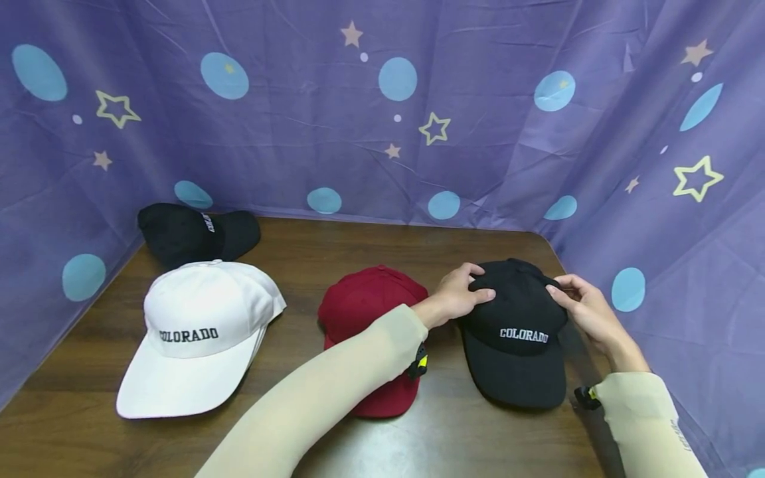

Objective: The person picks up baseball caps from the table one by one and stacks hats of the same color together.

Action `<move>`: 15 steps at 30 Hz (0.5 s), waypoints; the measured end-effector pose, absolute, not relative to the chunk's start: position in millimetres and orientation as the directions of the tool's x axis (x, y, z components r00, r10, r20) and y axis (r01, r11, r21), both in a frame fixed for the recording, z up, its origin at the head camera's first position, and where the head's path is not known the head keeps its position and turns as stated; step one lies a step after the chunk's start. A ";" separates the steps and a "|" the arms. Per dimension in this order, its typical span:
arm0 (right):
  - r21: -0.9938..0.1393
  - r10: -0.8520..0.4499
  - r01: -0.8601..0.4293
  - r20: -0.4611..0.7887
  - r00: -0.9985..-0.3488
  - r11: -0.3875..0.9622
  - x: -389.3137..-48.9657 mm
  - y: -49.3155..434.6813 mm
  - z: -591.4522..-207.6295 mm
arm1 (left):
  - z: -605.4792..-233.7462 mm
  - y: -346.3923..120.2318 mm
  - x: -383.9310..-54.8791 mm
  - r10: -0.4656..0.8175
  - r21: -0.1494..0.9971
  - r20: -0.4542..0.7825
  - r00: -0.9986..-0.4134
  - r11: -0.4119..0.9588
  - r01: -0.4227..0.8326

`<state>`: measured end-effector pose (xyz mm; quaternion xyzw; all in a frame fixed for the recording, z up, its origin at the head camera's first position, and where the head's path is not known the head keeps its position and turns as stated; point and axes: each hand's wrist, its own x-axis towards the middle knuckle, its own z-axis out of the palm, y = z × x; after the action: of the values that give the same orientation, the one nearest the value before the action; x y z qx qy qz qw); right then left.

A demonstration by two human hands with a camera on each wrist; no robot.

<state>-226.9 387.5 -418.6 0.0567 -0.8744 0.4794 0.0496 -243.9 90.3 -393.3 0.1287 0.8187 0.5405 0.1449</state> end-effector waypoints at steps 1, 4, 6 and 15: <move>-0.841 -0.046 -0.141 0.138 -0.989 0.522 -227.4 386.1 -419.0 | -393.4 90.2 -244.1 0.362 0.922 -0.100 -0.927 0.384 0.050; -0.864 -0.026 -0.125 0.129 -0.991 0.489 -228.3 381.7 -419.1 | -394.0 90.3 -244.6 0.345 0.922 -0.098 -0.933 0.385 0.046; -0.877 -0.012 -0.113 0.121 -0.993 0.467 -228.7 379.5 -418.8 | -393.9 90.6 -244.6 0.340 0.924 -0.088 -0.936 0.379 0.051; -0.898 0.018 -0.106 0.125 -0.992 0.427 -233.7 375.1 -420.1 | -393.4 95.9 -244.7 0.288 0.926 -0.081 -0.954 0.376 0.035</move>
<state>-233.7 375.1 -420.1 0.0260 -0.8429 0.5344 0.0578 -244.7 95.9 -393.4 0.0983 0.8213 0.5500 0.1151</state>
